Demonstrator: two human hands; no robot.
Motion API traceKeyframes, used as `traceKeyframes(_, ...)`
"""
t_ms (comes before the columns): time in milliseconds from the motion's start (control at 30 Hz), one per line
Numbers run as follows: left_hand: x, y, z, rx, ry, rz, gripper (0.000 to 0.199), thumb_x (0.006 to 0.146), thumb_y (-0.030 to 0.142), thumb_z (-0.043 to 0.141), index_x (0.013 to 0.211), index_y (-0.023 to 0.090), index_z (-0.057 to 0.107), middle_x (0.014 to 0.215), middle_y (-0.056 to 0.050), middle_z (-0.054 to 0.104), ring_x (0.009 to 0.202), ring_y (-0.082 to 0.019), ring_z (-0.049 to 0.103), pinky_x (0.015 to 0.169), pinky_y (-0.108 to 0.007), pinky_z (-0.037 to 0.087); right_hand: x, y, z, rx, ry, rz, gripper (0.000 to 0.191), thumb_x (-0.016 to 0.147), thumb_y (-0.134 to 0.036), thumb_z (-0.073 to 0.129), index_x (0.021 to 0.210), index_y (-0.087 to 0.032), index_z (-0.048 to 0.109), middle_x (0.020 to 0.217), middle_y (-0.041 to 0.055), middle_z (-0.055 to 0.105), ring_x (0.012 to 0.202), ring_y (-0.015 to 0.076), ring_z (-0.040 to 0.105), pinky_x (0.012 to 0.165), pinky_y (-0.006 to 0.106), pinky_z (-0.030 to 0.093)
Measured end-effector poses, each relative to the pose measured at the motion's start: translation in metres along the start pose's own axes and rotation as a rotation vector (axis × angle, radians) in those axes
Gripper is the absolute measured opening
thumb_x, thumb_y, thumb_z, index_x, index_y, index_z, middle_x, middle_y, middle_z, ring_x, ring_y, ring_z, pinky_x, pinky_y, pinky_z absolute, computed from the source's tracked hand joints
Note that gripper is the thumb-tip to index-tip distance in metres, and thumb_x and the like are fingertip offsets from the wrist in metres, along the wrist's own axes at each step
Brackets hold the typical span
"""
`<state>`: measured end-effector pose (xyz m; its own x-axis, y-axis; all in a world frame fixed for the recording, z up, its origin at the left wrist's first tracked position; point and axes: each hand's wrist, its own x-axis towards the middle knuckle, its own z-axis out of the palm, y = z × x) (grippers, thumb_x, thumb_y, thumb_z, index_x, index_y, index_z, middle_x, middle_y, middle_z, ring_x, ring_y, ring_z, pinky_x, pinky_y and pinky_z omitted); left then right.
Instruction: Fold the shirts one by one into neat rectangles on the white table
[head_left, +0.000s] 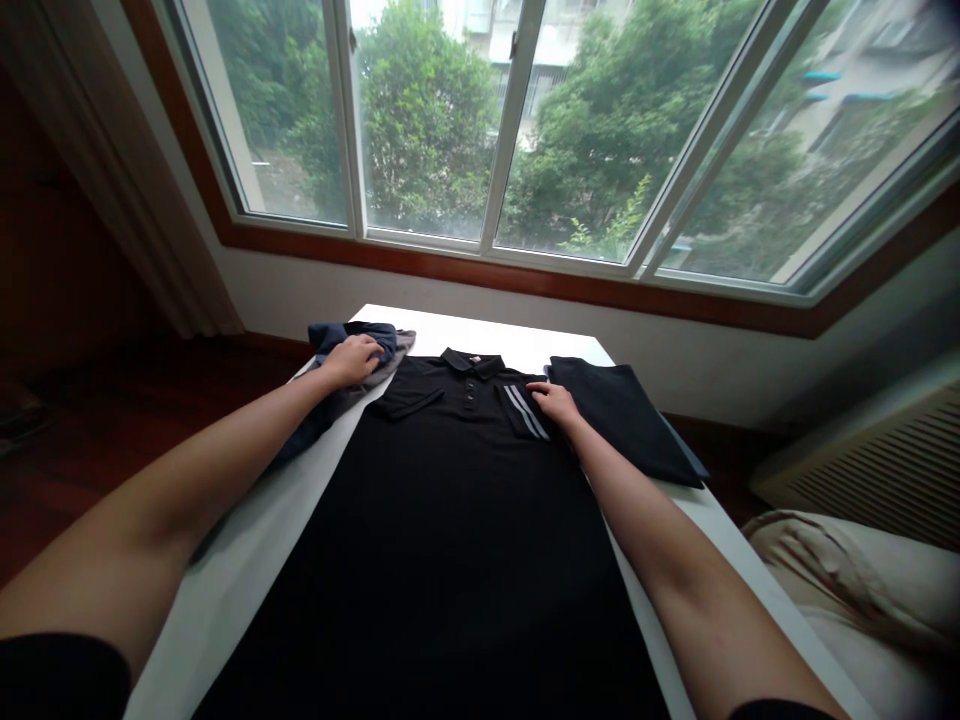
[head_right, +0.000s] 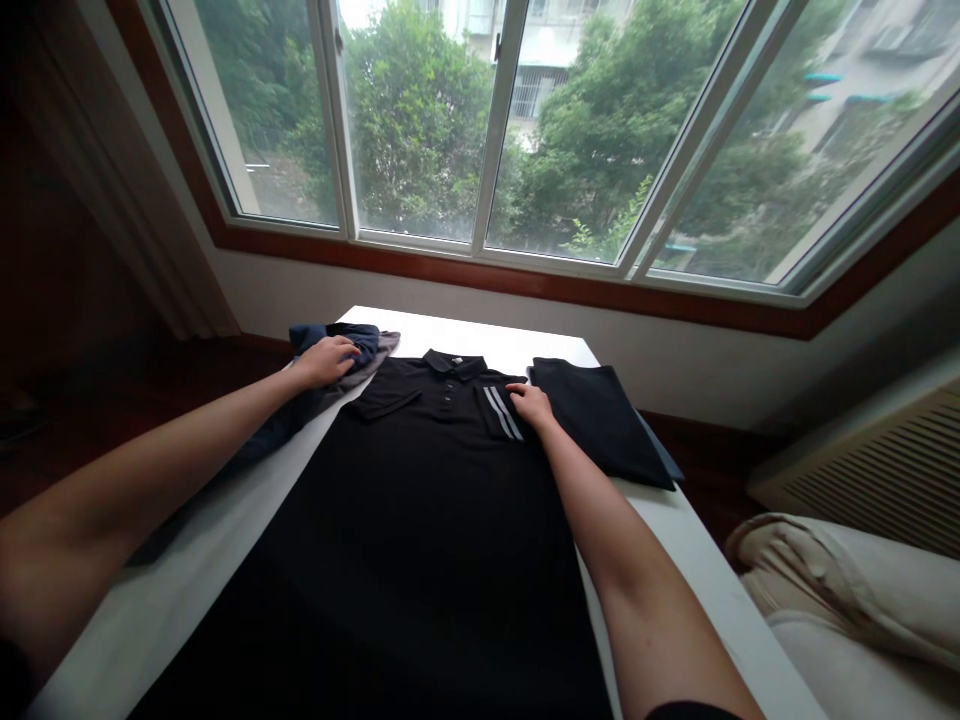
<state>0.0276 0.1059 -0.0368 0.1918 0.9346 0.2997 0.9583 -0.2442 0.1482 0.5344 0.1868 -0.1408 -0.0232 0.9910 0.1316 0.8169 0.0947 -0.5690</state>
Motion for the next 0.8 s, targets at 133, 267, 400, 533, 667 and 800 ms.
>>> traceKeyframes(133, -0.065, 0.122, 0.002, -0.093, -0.105, 0.382, 0.030, 0.099, 0.023, 0.054, 0.122, 0.023, 0.073, 0.128, -0.008, 0.068, 0.114, -0.023, 0.063, 0.102, -0.037, 0.048, -0.001, 0.000, -0.002, 0.097, 0.001, 0.015, 0.032, 0.093, -0.037, 0.061, 0.116, -0.027, 0.081, 0.117, 0.0016, 0.079, 0.115, 0.0236, 0.070, 0.105, 0.032, 0.050)
traceKeyframes(267, -0.163, 0.269, 0.018, -0.246, -0.286, 0.956, 0.021, 0.097, 0.033, 0.059, 0.114, 0.027, 0.070, 0.109, -0.005, 0.072, 0.097, -0.023, 0.069, 0.078, -0.036, 0.054, 0.002, -0.004, -0.003, 0.170, 0.024, 0.032, 0.033, 0.094, -0.044, 0.061, 0.112, -0.024, 0.081, 0.117, 0.0028, 0.079, 0.115, 0.0239, 0.069, 0.105, 0.034, 0.050)
traceKeyframes(400, -0.230, 0.365, 0.036, -0.392, -0.286, 1.175, 0.032, 0.099, 0.042, 0.054, 0.126, 0.027, 0.063, 0.107, -0.009, 0.072, 0.087, -0.025, 0.070, 0.061, -0.039, 0.052, 0.006, -0.009, -0.008, 0.329, -0.012, 0.018, 0.031, 0.095, -0.043, 0.060, 0.111, -0.023, 0.079, 0.115, 0.0016, 0.078, 0.114, 0.0224, 0.069, 0.104, 0.034, 0.051)
traceKeyframes(533, -0.241, 0.413, 0.054, -0.424, -0.392, 1.128, 0.029, 0.097, 0.044, 0.053, 0.124, 0.035, 0.061, 0.092, -0.009, 0.074, 0.075, -0.027, 0.072, 0.055, -0.040, 0.049, 0.007, -0.012, -0.012, 0.559, -0.065, 0.104, 0.035, 0.096, -0.042, 0.057, 0.118, -0.022, 0.075, 0.121, 0.0034, 0.076, 0.116, 0.0217, 0.067, 0.100, 0.033, 0.053)
traceKeyframes(667, -0.230, 0.434, 0.067, -0.380, -0.590, 1.131, 0.026, 0.096, 0.038, 0.050, 0.119, 0.035, 0.060, 0.078, -0.007, 0.073, 0.064, -0.028, 0.071, 0.043, -0.037, 0.041, 0.005, -0.011, -0.017, 0.672, -0.100, 0.188, 0.038, 0.097, -0.045, 0.054, 0.121, -0.022, 0.071, 0.122, 0.0057, 0.075, 0.107, 0.0210, 0.068, 0.085, 0.028, 0.055)
traceKeyframes(800, -0.221, 0.439, 0.064, -0.378, -0.638, 1.246, 0.034, 0.098, 0.032, 0.045, 0.129, 0.032, 0.058, 0.087, -0.005, 0.075, 0.070, -0.027, 0.071, 0.044, -0.036, 0.041, 0.005, -0.008, -0.020, 0.743, -0.149, 0.220, 0.037, 0.094, -0.047, 0.057, 0.120, -0.023, 0.071, 0.122, 0.0058, 0.074, 0.103, 0.0197, 0.066, 0.078, 0.026, 0.051)
